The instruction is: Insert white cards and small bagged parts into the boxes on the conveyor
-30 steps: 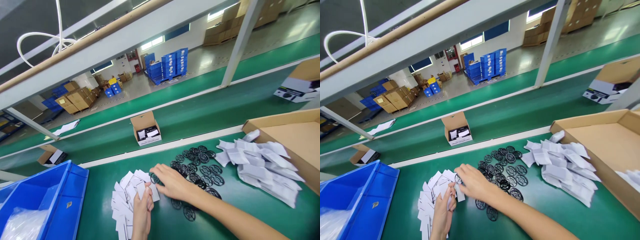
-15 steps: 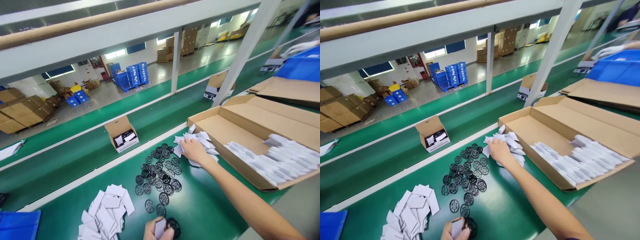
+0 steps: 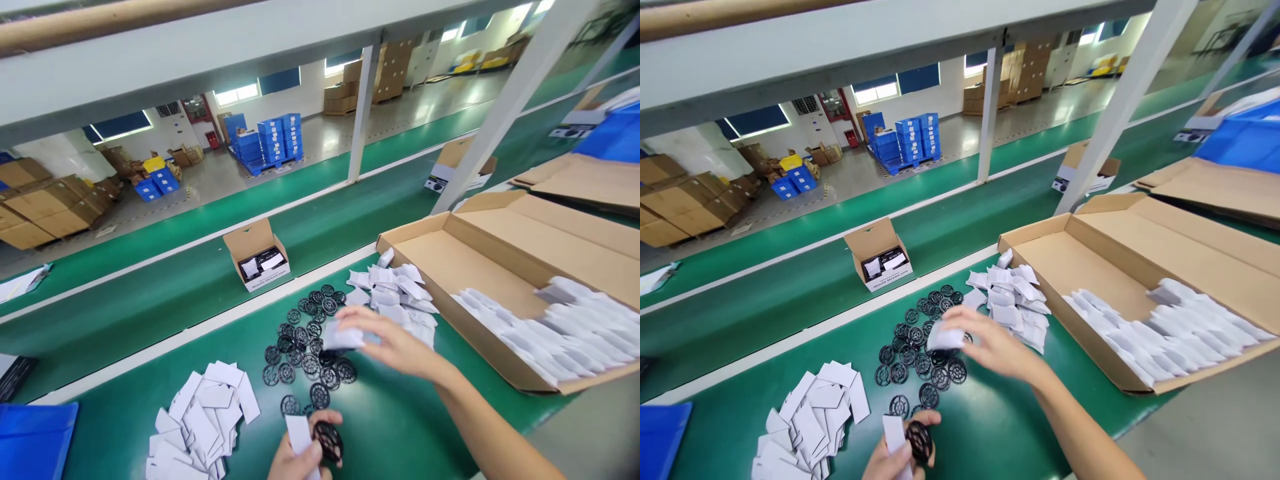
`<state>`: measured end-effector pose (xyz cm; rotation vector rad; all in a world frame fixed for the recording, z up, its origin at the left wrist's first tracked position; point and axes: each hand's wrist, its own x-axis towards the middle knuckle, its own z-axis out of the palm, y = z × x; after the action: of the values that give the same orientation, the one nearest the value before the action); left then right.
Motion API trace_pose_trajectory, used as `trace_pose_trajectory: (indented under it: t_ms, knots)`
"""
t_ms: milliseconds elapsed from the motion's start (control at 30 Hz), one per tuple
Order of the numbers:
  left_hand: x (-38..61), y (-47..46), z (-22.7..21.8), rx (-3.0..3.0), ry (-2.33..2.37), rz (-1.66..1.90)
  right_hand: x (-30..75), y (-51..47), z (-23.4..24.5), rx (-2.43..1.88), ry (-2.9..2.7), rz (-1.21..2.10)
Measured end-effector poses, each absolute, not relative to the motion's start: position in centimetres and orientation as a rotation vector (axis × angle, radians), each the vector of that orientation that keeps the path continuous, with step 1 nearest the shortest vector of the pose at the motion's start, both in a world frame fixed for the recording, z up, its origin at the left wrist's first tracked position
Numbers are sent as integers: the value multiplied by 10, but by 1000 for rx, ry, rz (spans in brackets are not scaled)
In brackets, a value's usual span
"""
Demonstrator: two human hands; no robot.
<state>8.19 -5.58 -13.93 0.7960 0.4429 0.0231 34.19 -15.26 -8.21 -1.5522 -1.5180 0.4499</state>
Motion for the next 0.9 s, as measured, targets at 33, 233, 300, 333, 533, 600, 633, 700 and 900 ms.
trace_pose_trajectory:
  t_ms: [33, 233, 300, 333, 533, 600, 633, 700, 900]
  knots:
    - [81, -52, -133, 751, 441, 43, 326, -152, -75, -1441, -1561, 584]
    - [78, -46, -114, 638, 646, 306, 272, -136, -77, -1154, -1586, 935]
    - [79, -48, -112, 691, 713, 419, 264, -132, -87, -1187, -1400, 911]
    - [79, -49, -112, 725, 742, 473, 260, -132, -91, -1220, -1296, 909]
    - [90, -58, -105, 758, 824, 594, 241, -133, -108, -1228, -1034, 1071]
    - [93, -60, -103, 680, 848, 581, 243, -132, -113, -1136, -953, 1152]
    - [94, -62, -102, 654, 844, 565, 245, -131, -115, -1089, -916, 1187]
    - [94, -64, -103, 643, 799, 525, 251, -130, -119, -1008, -882, 1237]
    - [88, -60, -112, 662, 673, 412, 257, -130, -128, -809, -931, 1413]
